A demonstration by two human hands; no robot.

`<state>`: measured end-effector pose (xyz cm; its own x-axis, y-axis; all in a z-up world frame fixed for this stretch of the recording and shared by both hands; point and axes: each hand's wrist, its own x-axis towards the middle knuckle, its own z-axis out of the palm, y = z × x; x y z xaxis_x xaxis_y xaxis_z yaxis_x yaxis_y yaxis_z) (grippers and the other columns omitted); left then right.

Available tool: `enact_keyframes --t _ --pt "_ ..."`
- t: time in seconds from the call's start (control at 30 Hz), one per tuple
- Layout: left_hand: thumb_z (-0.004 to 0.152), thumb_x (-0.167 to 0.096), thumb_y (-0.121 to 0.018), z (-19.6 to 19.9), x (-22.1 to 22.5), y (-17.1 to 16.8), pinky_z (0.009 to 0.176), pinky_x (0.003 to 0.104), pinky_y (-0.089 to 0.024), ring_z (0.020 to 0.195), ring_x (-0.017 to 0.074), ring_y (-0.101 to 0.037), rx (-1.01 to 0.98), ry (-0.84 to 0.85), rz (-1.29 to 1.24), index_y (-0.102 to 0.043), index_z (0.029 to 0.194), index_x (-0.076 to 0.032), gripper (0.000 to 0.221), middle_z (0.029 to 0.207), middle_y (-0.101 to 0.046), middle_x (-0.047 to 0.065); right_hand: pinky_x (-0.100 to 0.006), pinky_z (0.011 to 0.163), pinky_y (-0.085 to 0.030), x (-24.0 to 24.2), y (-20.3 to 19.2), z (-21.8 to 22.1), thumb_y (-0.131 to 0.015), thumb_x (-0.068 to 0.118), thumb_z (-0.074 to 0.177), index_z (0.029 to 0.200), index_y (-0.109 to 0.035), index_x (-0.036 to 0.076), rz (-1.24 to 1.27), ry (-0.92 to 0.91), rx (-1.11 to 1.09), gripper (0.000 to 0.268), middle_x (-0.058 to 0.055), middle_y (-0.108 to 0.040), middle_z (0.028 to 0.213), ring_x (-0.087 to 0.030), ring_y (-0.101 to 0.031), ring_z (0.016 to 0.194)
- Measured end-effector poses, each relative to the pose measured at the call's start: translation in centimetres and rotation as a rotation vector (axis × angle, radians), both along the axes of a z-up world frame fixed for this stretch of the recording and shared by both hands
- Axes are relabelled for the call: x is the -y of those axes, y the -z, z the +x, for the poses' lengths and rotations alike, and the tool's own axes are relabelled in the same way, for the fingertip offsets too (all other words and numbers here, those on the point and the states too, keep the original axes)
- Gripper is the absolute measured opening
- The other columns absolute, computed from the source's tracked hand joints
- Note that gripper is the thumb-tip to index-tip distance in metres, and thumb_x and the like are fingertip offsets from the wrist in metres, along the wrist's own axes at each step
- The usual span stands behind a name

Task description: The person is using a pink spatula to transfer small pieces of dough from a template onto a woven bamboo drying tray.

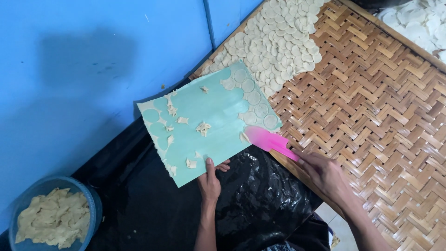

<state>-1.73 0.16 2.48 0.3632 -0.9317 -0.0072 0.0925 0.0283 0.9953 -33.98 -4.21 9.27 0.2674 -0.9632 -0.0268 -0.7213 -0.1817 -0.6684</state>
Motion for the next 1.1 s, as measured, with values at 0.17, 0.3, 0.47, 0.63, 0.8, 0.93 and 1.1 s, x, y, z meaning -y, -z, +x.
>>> enact_keyframes --t 0.17,0.3,0.47,0.63,0.8,0.93,1.1 --pt "0.110 -0.027 -0.034 -0.1 0.0 -0.7 0.065 0.033 -0.057 0.072 0.0231 -0.072 -0.016 -0.011 0.013 -0.065 0.111 0.010 0.048 0.090 -0.076 0.020 -0.030 0.053 -0.055 0.6 2.9 -1.2 -0.064 0.022 0.095 0.130 -0.072 0.024 0.267 0.037 0.154 0.036 -0.002 -0.079 0.092 -0.013 -0.064 0.060" --pt "0.110 -0.027 -0.034 -0.1 0.0 -0.2 0.066 0.033 -0.057 0.073 0.0233 -0.072 -0.008 -0.003 0.000 -0.065 0.112 0.010 0.048 0.090 -0.076 0.020 -0.026 0.042 -0.041 0.7 4.9 -2.0 -0.060 0.022 0.097 0.133 -0.071 0.016 0.570 0.085 0.506 0.038 -0.006 -0.071 0.074 -0.011 -0.050 0.052" --pt "0.109 -0.028 -0.034 0.1 -0.1 0.4 0.065 0.034 -0.058 0.073 0.0231 -0.073 0.013 -0.004 0.034 -0.066 0.112 0.009 0.049 0.090 -0.076 0.020 -0.026 0.040 -0.035 1.0 3.8 -2.2 -0.059 0.022 0.098 0.133 -0.071 0.012 0.643 0.157 0.652 0.038 -0.004 -0.064 0.070 -0.011 -0.045 0.048" --pt "0.109 -0.030 -0.035 -0.1 0.0 0.2 0.066 0.034 -0.058 0.073 0.0238 -0.073 -0.006 0.001 0.015 -0.066 0.112 0.010 0.050 0.090 -0.076 0.020 -0.026 0.041 -0.035 4.0 3.2 -4.3 -0.057 0.022 0.099 0.133 -0.070 0.013 0.532 0.329 0.650 0.036 -0.003 -0.064 0.072 -0.011 -0.044 0.048" --pt "0.109 -0.029 -0.035 -0.3 0.0 -0.6 0.066 0.035 -0.056 0.073 0.0237 -0.072 0.016 -0.020 0.052 -0.067 0.110 0.009 0.050 0.090 -0.075 0.020 -0.027 0.052 -0.041 10.3 1.2 -5.3 -0.060 0.020 0.105 0.141 -0.067 0.013 0.027 0.530 0.368 0.037 -0.004 -0.066 0.080 -0.009 -0.053 0.062" --pt "0.109 -0.030 -0.036 -0.4 0.0 -0.2 0.065 0.035 -0.057 0.072 0.0244 -0.072 0.019 -0.029 0.026 -0.067 0.108 0.010 0.051 0.089 -0.075 0.020 -0.027 0.069 -0.052 16.2 2.1 -6.1 -0.059 0.018 0.108 0.141 -0.068 0.010 -0.191 0.490 0.289 0.035 -0.006 -0.071 0.087 -0.009 -0.061 0.073" --pt "0.108 -0.032 -0.036 -0.5 0.0 -0.1 0.064 0.036 -0.057 0.072 0.0247 -0.072 0.008 -0.047 0.079 -0.068 0.108 0.010 0.052 0.088 -0.076 0.020 -0.036 0.071 -0.053 21.3 3.2 -6.4 -0.062 0.022 0.105 0.138 -0.070 0.013 -0.207 0.503 0.249 0.035 -0.013 -0.074 0.086 -0.017 -0.066 0.076"
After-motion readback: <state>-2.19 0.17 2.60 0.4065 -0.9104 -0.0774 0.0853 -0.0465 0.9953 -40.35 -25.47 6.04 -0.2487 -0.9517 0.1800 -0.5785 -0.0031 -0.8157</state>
